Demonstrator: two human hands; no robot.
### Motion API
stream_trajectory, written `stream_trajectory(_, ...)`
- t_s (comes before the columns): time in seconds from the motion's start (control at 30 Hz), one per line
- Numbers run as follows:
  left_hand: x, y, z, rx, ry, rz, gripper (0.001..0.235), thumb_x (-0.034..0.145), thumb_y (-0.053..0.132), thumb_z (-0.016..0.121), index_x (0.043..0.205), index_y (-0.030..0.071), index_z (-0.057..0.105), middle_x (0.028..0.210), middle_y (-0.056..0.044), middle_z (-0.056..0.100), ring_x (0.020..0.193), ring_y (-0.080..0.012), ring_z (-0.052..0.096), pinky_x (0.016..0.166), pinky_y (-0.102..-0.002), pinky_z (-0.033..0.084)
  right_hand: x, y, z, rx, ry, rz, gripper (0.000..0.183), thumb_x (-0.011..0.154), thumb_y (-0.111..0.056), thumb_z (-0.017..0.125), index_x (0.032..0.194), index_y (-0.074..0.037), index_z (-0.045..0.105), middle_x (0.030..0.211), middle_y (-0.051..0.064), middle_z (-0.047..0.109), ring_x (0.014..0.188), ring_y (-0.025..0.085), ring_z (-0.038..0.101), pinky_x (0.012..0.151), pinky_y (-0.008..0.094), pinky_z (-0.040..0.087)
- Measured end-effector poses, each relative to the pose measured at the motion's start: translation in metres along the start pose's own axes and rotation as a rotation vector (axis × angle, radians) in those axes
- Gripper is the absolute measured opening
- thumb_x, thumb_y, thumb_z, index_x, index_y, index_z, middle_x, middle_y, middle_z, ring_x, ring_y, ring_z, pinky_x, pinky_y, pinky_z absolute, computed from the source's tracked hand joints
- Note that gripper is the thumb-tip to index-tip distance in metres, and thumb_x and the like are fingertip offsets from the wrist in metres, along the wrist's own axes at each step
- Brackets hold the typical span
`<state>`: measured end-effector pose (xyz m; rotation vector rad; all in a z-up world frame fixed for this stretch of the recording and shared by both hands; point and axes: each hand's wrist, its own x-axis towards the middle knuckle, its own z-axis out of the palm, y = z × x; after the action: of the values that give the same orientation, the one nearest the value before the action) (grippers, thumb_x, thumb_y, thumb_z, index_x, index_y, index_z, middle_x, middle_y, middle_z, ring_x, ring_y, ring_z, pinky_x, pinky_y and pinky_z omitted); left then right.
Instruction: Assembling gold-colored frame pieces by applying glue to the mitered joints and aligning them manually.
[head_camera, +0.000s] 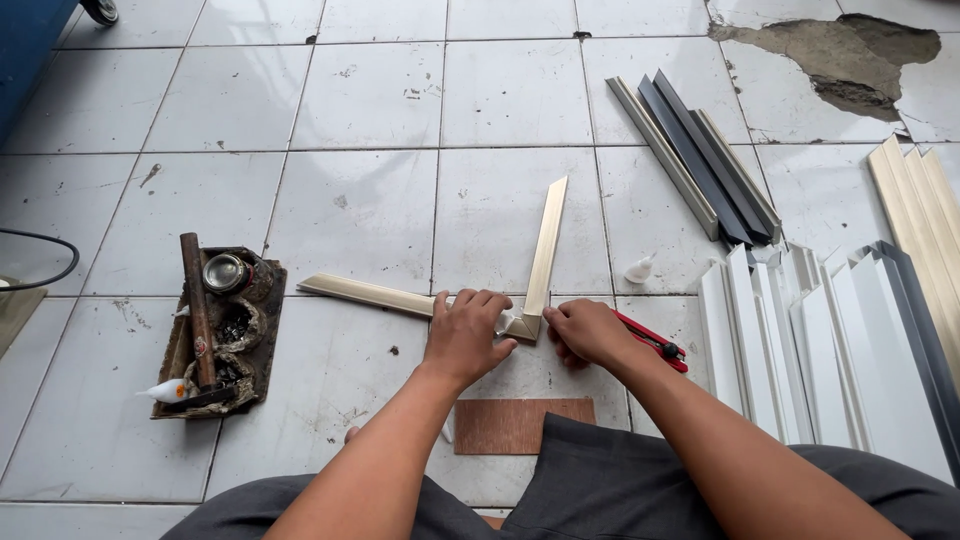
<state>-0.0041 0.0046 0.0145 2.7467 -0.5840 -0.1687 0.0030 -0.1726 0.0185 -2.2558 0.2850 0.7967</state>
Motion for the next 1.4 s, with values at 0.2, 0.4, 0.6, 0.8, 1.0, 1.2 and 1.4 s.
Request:
stream_trajectory(0.2, 0.005, -0.004, 0.01, -0.034, 0.039, -0.018, 0.027, 0.073, 0.028, 0.068, 0.097, 0.018, 0.063, 0.096, -0.004, 0.063, 0.1, -0.0242, 0.056, 0.093, -0.054, 0.032, 0.001, -0.011, -0.001, -0.11, -0.058, -0.06, 0.036, 0.089, -0.026, 0.037, 0.082, -0.004, 0.066, 0.058, 0.008, 0.063, 0.048, 0.017, 0.064, 0.047, 0.027, 0.053)
stream_trajectory(0.4, 0.009, -0.008, 0.021, -0.013, 0.035, -0.055, 0.022, 0.071, 0.033, 0.067, 0.09, 0.023, 0.065, 0.087, 0.001, 0.06, 0.089, -0.0211, 0.057, 0.082, -0.044, 0.043, -0.005, -0.018, -0.002, -0.207, -0.035, -0.162, 0.038, 0.09, -0.027, 0.035, 0.08, -0.005, 0.064, 0.059, 0.009, 0.062, 0.053, 0.021, 0.065, 0.059, 0.034, 0.052)
stream_trajectory(0.6, 0.009, -0.006, 0.018, 0.0, 0.024, -0.036, 0.021, 0.072, 0.032, 0.065, 0.09, 0.021, 0.066, 0.084, -0.002, 0.06, 0.083, -0.0225, 0.058, 0.073, -0.042, 0.047, -0.016, -0.028, -0.005, -0.377, 0.018, -0.195, 0.038, 0.09, -0.032, 0.035, 0.088, -0.009, 0.065, 0.074, 0.016, 0.065, 0.081, 0.035, 0.063, 0.069, 0.039, 0.049)
stream_trajectory(0.8, 0.011, -0.008, 0.029, 0.02, 0.029, -0.043, 0.021, 0.073, 0.032, 0.061, 0.092, 0.025, 0.066, 0.083, -0.002, 0.058, 0.083, -0.0226, 0.056, 0.071, -0.042, 0.049, -0.019, -0.027, -0.004, -0.376, 0.03, -0.194, 0.039, 0.09, -0.033, 0.035, 0.089, -0.01, 0.066, 0.072, 0.015, 0.065, 0.082, 0.035, 0.063, 0.069, 0.039, 0.049)
stream_trajectory(1.0, 0.012, -0.008, 0.03, 0.02, 0.033, -0.05, 0.022, 0.072, 0.034, 0.061, 0.091, 0.024, 0.066, 0.082, -0.001, 0.057, 0.083, -0.0225, 0.056, 0.069, -0.042, 0.049, -0.016, -0.025, -0.004, -0.357, 0.043, -0.221, 0.037, 0.089, -0.034, 0.038, 0.084, -0.011, 0.067, 0.071, 0.015, 0.066, 0.079, 0.034, 0.063, 0.07, 0.039, 0.049)
stream_trajectory(1.2, 0.011, -0.006, 0.032, 0.029, 0.031, -0.056, 0.021, 0.073, 0.033, 0.064, 0.091, 0.022, 0.066, 0.084, -0.002, 0.058, 0.084, -0.023, 0.057, 0.068, -0.041, 0.05, -0.013, -0.023, -0.002, -0.375, 0.052, -0.23, 0.037, 0.088, -0.034, 0.039, 0.083, -0.012, 0.068, 0.071, 0.015, 0.066, 0.079, 0.034, 0.063, 0.069, 0.04, 0.049)
stream_trajectory(1.4, 0.012, -0.006, 0.032, 0.019, 0.02, -0.059, 0.023, 0.071, 0.032, 0.064, 0.091, 0.02, 0.066, 0.085, -0.002, 0.059, 0.085, -0.0246, 0.057, 0.067, -0.042, 0.05, -0.011, -0.022, -0.003, -0.386, 0.054, -0.233, 0.036, 0.087, -0.034, 0.041, 0.084, -0.012, 0.068, 0.073, 0.014, 0.066, 0.08, 0.034, 0.063, 0.069, 0.04, 0.049)
